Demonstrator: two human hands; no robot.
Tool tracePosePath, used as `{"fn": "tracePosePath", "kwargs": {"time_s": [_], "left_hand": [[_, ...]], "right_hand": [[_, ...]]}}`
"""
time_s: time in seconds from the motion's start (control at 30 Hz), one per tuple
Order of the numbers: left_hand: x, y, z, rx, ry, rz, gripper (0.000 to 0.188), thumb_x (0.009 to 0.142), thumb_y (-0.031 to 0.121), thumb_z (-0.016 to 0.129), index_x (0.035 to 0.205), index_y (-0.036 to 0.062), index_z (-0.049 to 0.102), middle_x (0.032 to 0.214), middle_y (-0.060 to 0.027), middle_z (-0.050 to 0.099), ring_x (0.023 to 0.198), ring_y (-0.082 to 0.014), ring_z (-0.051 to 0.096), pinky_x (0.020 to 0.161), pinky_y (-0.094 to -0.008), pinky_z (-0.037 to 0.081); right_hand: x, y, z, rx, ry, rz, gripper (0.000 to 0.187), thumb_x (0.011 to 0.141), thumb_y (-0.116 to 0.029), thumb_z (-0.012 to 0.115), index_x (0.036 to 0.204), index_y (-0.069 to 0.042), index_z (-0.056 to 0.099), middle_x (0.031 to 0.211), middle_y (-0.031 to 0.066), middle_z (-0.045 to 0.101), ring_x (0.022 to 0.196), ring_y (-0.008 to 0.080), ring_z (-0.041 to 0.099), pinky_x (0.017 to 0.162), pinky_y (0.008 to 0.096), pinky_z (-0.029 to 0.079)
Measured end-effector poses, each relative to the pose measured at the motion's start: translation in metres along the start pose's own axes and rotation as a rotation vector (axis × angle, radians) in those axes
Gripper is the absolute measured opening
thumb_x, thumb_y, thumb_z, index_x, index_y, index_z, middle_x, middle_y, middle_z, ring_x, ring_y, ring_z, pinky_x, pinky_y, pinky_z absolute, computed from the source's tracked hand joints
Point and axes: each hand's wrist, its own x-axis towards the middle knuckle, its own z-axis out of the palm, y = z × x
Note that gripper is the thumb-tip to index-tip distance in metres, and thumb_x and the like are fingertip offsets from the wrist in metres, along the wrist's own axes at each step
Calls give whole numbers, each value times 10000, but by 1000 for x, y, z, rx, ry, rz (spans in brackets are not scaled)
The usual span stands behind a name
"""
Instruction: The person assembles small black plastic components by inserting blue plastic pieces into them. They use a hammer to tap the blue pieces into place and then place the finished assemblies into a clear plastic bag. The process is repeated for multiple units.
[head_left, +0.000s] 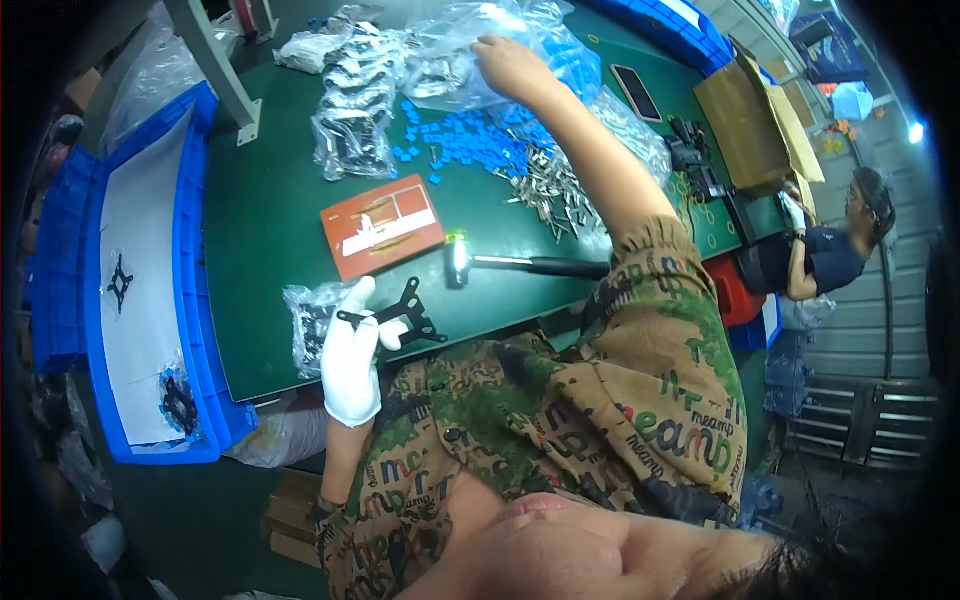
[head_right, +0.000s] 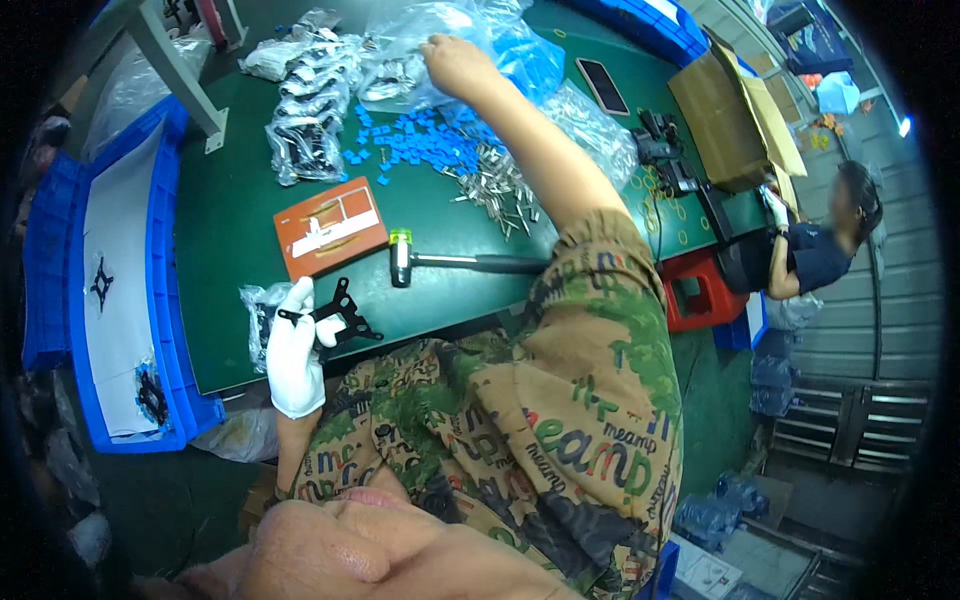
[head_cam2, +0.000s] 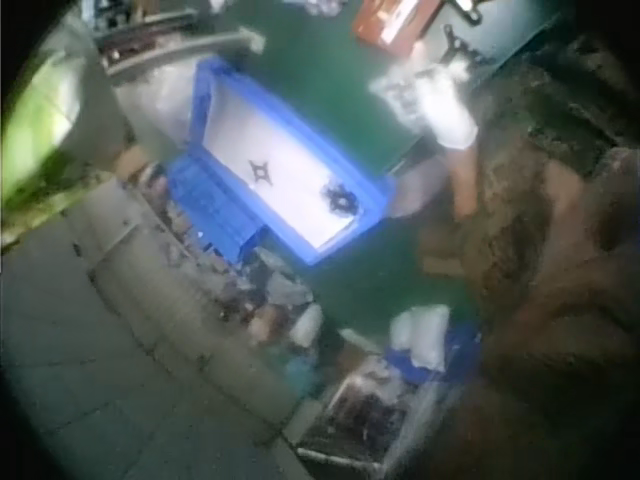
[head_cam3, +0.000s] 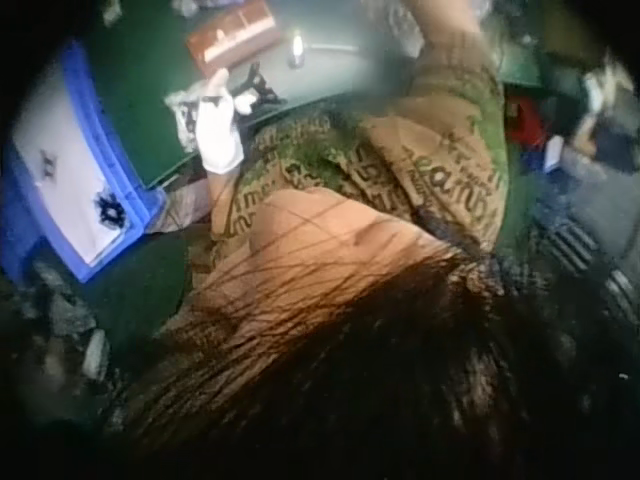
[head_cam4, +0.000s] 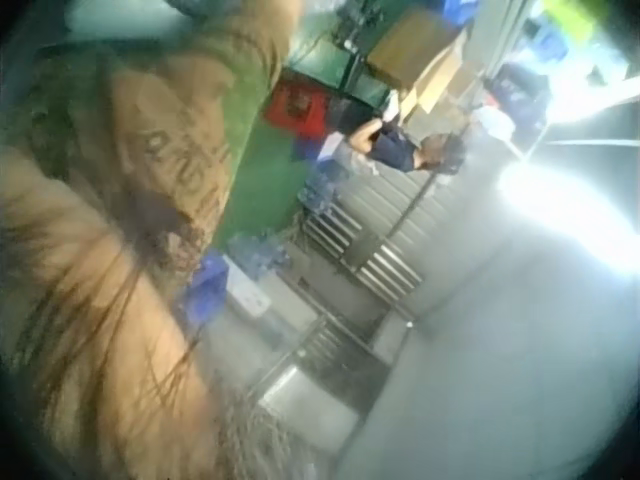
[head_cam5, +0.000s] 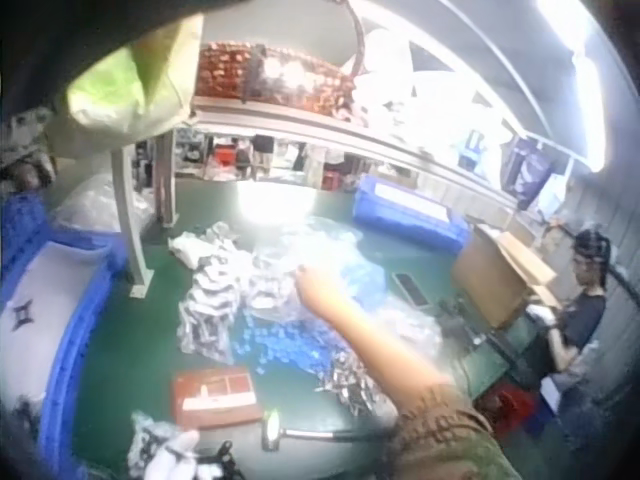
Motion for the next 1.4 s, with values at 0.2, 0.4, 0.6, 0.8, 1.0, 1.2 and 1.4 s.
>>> {"fn": "tracePosePath", "kwargs": {"time_s": [0.2,0.4,0.6,0.8,1.0,1.2,1.4], "left_hand": [[7,-24,22,67,-148,-164,467,1039,74,477,1481,-76,451,916,-47,631,806,-104,589,814,-260,494],[8,-45,59,166,-249,-198,435,1032,84,537,1449,-38,522,870,-25,639,805,-82,590,777,-240,485],[8,-56,57,131,-184,-180,420,1036,68,527,1442,-39,527,867,-26,636,805,-84,588,776,-245,486],[13,-53,68,202,-186,-193,420,1050,92,492,1433,-81,493,844,-6,545,780,-96,559,855,-321,541],[19,-55,67,194,-167,-164,387,1040,81,535,1406,-39,563,835,-10,615,787,-81,579,781,-244,497],[26,-45,82,433,-153,-175,340,1032,111,567,1331,-37,632,793,2,567,723,-76,523,721,-261,480],[27,-48,82,862,-142,2,232,988,213,660,1149,55,713,741,-80,658,628,-179,622,608,-334,505]], "right_hand": [[-165,-72,-119,325,-223,-116,239,904,-124,688,1138,-75,690,1036,125,659,969,355,646,839,467,525],[-187,-75,-103,235,-223,-198,193,934,-192,645,1108,-141,710,978,72,590,997,274,624,878,435,477],[-182,-66,-88,153,-214,-324,183,929,-211,636,1091,-164,706,1012,51,587,1019,248,617,887,418,447],[-192,-75,-81,154,-143,-266,158,935,-213,645,1058,-128,695,994,53,599,1010,248,619,886,416,441],[-196,-75,-93,536,35,-26,147,979,-180,641,1067,-72,688,986,75,655,894,233,648,793,385,498],[-208,-121,-142,1273,-201,327,168,1007,-154,645,1108,-29,695,870,13,675,692,73,628,626,247,516],[-224,-166,-151,1168,-146,-27,149,948,-116,716,1060,-31,667,920,68,657,824,181,655,712,322,521]]}}
